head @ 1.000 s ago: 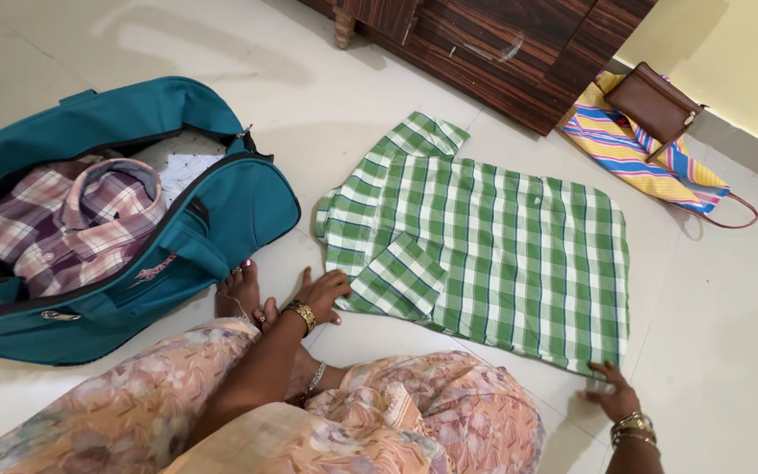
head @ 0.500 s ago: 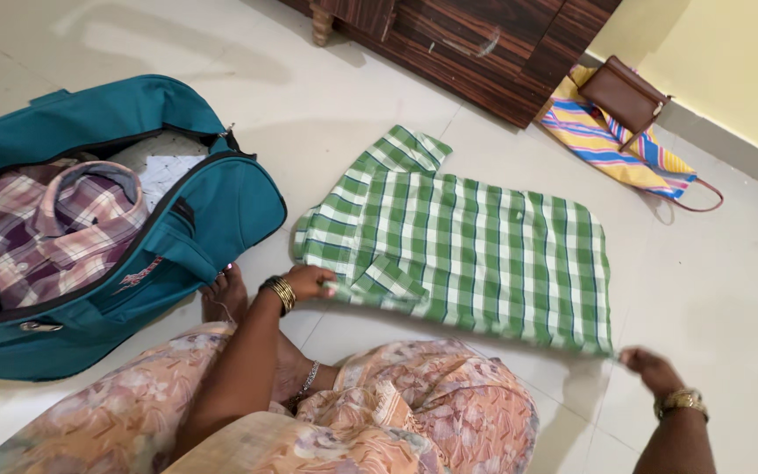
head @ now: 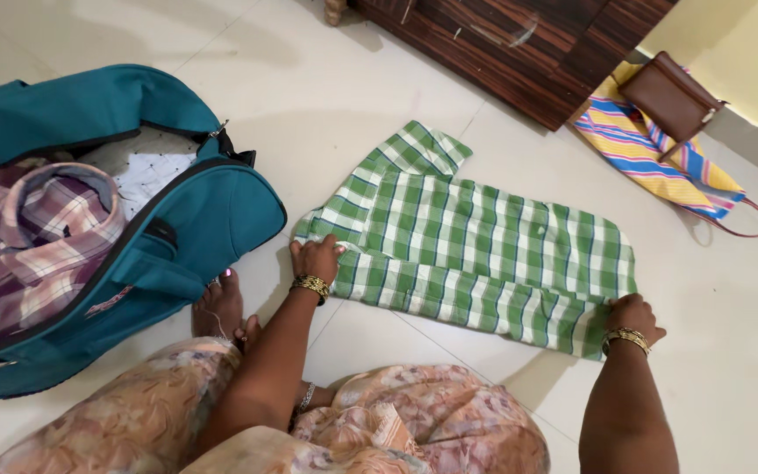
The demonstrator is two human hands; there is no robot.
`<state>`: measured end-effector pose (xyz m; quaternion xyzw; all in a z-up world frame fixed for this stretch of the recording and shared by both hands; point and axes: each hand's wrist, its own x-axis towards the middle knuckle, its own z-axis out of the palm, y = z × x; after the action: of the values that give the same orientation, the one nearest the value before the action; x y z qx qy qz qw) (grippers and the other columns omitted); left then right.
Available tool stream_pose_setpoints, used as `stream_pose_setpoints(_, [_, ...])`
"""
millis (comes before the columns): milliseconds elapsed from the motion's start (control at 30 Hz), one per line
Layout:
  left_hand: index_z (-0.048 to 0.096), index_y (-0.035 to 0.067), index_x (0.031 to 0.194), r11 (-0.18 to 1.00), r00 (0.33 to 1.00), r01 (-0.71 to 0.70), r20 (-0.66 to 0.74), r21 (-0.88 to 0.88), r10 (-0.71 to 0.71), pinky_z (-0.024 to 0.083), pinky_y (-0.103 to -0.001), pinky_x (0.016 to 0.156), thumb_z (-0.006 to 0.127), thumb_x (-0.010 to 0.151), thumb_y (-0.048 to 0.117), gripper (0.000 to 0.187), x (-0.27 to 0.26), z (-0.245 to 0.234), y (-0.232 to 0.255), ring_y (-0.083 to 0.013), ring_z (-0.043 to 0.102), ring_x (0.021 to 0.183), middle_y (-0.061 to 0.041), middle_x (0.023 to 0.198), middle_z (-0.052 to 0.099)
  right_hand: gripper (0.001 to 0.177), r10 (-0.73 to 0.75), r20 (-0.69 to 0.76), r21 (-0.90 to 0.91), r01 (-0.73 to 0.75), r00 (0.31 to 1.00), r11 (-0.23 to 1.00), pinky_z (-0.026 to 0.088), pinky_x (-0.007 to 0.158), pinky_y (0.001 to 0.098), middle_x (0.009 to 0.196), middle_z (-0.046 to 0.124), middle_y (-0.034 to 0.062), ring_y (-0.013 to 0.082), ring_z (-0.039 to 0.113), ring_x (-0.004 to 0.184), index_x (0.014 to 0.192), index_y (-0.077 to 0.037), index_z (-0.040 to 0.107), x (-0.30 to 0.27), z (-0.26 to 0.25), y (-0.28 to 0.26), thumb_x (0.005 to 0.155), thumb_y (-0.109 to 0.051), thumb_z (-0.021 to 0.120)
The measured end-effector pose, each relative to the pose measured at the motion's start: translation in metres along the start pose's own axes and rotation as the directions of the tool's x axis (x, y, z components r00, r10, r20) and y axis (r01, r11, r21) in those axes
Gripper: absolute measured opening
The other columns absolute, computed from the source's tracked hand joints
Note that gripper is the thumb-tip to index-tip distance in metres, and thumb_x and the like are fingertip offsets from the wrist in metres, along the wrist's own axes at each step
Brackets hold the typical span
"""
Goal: The person folds a green and white checkered shirt on the floor and places it next to a blue bag.
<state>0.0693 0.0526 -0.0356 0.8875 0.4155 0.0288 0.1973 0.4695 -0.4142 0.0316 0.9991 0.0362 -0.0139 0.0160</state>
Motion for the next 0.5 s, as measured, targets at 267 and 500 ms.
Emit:
stream_pose_setpoints(267, [0.061, 0.018, 0.103, 0.995, 0.995, -0.099, 0.002, 0.006, 0.098, 0.037, -0.044, 0.092, 0.05, 0.107, 0.036, 0.021, 0.008, 0.028, -0.026, -0.0246, 0.067, 0.068, -0.007, 0.074, 0.074, 0.037, 0.102, -0.027, 0.177, -0.096, 0.994, 0.98, 0.034, 0.1, 0.0572, 0.126, 0.066, 0.0155, 0.0371, 0.063, 0.113, 0.131, -0.016, 0.064, -0.033, 0.05, 0.01, 0.108, -0.045, 0.06])
stream_pose_setpoints(500, [0.057, 0.02, 0.105, 0.972, 0.972, -0.232, -0.027, 0.046, 0.233, 0.041, -0.044, 0.087, 0.048, 0.105, 0.039, 0.021, 0.013, 0.028, -0.037, -0.0258, 0.068, 0.069, -0.008, 0.072, 0.073, 0.052, 0.137, -0.147, 0.276, -0.092, 0.98, 0.957, 0.036, 0.101, 0.0539, 0.128, 0.063, 0.0168, 0.0382, 0.062, 0.114, 0.133, -0.01, 0.059, -0.045, 0.068, 0.037, 0.106, -0.053, 0.064])
